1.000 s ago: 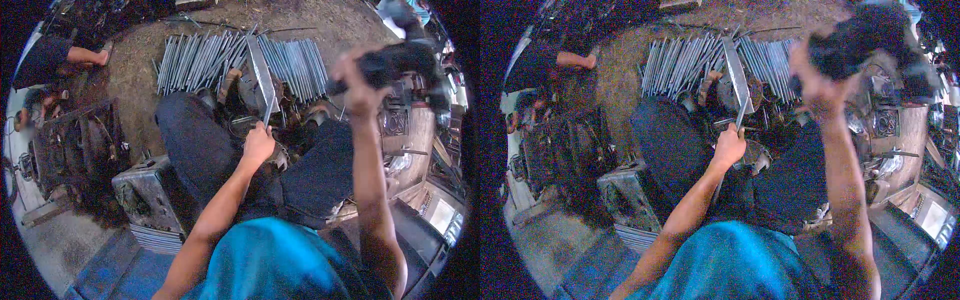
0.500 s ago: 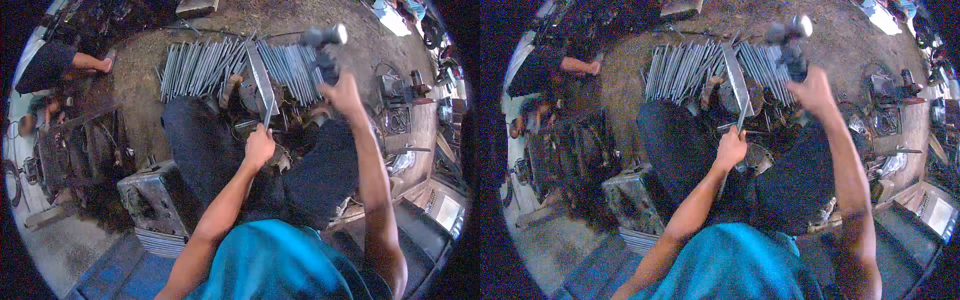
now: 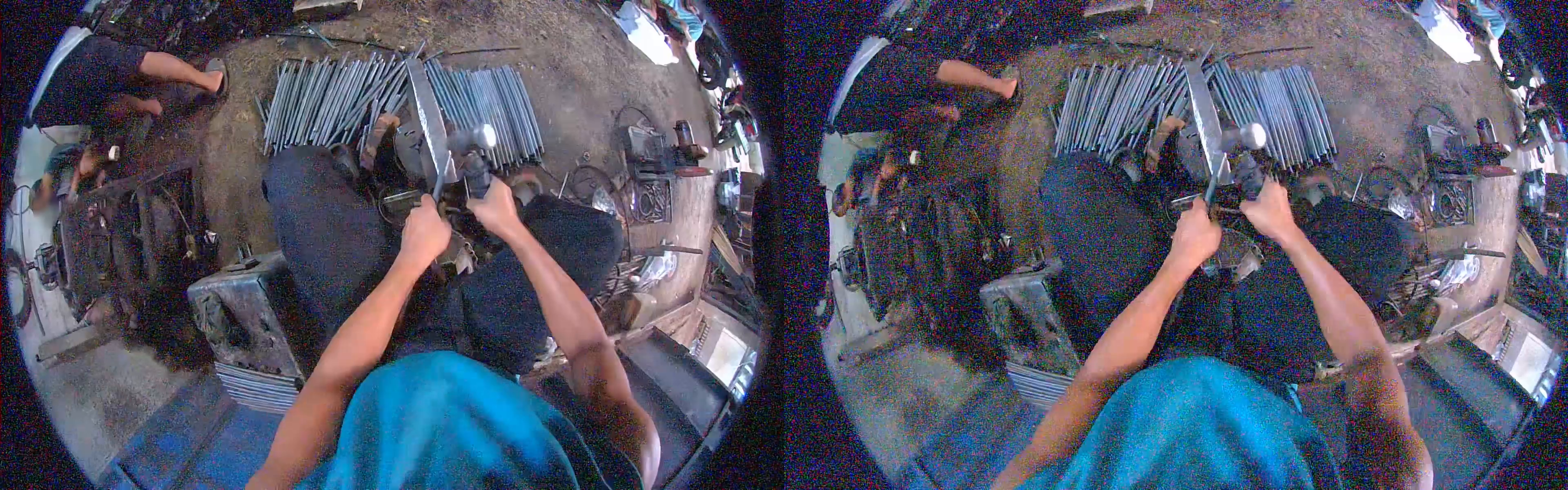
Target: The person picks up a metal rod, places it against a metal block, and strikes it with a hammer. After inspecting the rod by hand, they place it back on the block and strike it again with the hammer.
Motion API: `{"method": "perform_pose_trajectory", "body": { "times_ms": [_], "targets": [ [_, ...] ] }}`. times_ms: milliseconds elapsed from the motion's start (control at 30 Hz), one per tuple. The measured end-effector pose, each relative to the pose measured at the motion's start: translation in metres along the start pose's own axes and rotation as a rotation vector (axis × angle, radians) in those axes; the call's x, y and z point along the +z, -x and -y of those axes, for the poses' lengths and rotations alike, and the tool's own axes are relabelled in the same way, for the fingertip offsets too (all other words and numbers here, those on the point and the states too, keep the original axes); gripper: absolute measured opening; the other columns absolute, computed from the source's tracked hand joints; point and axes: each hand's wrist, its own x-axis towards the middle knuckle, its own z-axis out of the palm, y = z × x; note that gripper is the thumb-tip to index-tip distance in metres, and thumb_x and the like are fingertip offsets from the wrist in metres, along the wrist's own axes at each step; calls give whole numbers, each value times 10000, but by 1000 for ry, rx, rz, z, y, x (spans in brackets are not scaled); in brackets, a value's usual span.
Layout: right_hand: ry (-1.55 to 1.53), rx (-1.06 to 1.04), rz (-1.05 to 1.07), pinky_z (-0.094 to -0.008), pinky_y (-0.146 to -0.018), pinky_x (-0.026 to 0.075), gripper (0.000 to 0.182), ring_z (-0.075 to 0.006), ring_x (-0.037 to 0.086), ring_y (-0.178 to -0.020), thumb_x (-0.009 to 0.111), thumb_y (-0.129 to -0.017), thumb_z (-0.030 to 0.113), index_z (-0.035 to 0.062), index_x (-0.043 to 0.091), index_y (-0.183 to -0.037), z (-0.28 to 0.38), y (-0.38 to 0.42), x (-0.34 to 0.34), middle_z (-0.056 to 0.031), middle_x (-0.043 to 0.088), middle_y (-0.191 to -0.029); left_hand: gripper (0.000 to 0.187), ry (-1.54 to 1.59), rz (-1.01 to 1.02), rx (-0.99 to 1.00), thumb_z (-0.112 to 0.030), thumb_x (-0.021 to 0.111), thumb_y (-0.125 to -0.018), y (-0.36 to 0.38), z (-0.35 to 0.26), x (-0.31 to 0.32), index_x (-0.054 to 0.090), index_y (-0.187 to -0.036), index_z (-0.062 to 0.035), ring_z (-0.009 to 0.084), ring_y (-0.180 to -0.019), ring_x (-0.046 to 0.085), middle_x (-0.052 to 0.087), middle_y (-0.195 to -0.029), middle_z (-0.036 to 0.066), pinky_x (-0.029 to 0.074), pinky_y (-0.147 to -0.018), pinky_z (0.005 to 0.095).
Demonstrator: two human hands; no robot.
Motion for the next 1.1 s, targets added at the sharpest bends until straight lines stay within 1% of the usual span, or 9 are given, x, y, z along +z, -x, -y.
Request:
{"method": "perform_pose_trajectory", "body": {
  "times_ms": [167, 500, 700, 767, 800, 833, 867, 933, 1100],
  "targets": [
    [-392, 203, 167, -317, -458, 468, 95, -161, 589, -464, 673, -662, 44, -29, 612, -658, 4, -20, -27, -96, 610, -568, 246, -16, 21, 13, -170, 533, -882, 5, 4, -2, 467, -958, 55, 524, -828, 607, 612, -846, 361, 481, -755, 578],
    [-514, -480, -222, -256, -487, 409, 130, -106, 524, -493, 690, -781, 123, 26, 603, -776, 200, -10, -234, -25, 571, -604, 371, -51, -28, -63, -293, 523, -931, 2, -11, -10, 505, -1005, 69, 519, -806, 612, 624, -837, 344, 487, -744, 585],
    [-619, -777, -394, -263, -539, 417, 116, -134, 513, -539, 651, -832, 70, 23, 568, -899, 131, -12, -172, -43, 550, -654, 378, -106, -22, -65, -300, 532, -922, 2, -10, -7, 495, -1012, 65, 505, -799, 625, 632, -820, 327, 496, -744, 577],
    [-585, -194, -359, -394, -720, 504, 231, -245, 654, -751, 652, -796, 101, -3, 611, -998, 63, -9, -53, -159, 672, -788, 314, -94, -21, -68, -221, 536, -896, 2, -11, -7, 483, -999, 71, 501, -807, 626, 632, -830, 330, 503, -744, 566],
    [-23, -248, -419, -486, -939, 419, 359, -337, 655, -915, 670, -683, 88, 39, 621, -1036, 49, 6, -27, -147, 696, -943, 314, -94, -27, -71, -221, 536, -896, 0, -8, -6, 483, -999, 71, 501, -807, 626, 632, -830, 330, 503, -744, 566],
    [182, 12, 72, -419, -817, 501, 323, -358, 662, -869, 686, -670, 93, -19, 601, -961, 3, 4, 0, -184, 690, -894, 271, -133, -21, -43, -180, 539, -881, 0, -3, -2, 478, -979, 65, 489, -814, 633, 635, -846, 324, 511, -746, 555],
    [-58, -33, -227, -443, -653, 528, 304, -310, 674, -701, 680, -662, 79, -29, 598, -934, -4, 8, 13, -170, 680, -780, 230, -178, -13, -5, -139, 542, -866, 1, -1, 0, 472, -959, 59, 477, -821, 640, 639, -861, 318, 519, -747, 543],
    [-321, 339, 131, -391, -497, 507, 200, -223, 625, -515, 661, -670, 67, -8, 621, -851, -9, -7, -13, -123, 640, -646, 209, -190, 1, -12, -94, 536, -831, -1, -11, -7, 462, -952, 60, 486, -824, 635, 632, -876, 328, 514, -751, 545],
    [-372, 163, 51, -327, -389, 442, 74, -149, 561, -433, 643, -688, 45, -14, 603, -705, 9, -26, -80, -77, 576, -544, 282, -118, -20, 6, -170, 558, -865, 3, -4, -1, 495, -1000, 69, 493, -815, 629, 632, -823, 324, 509, -751, 557]
  ]
}}
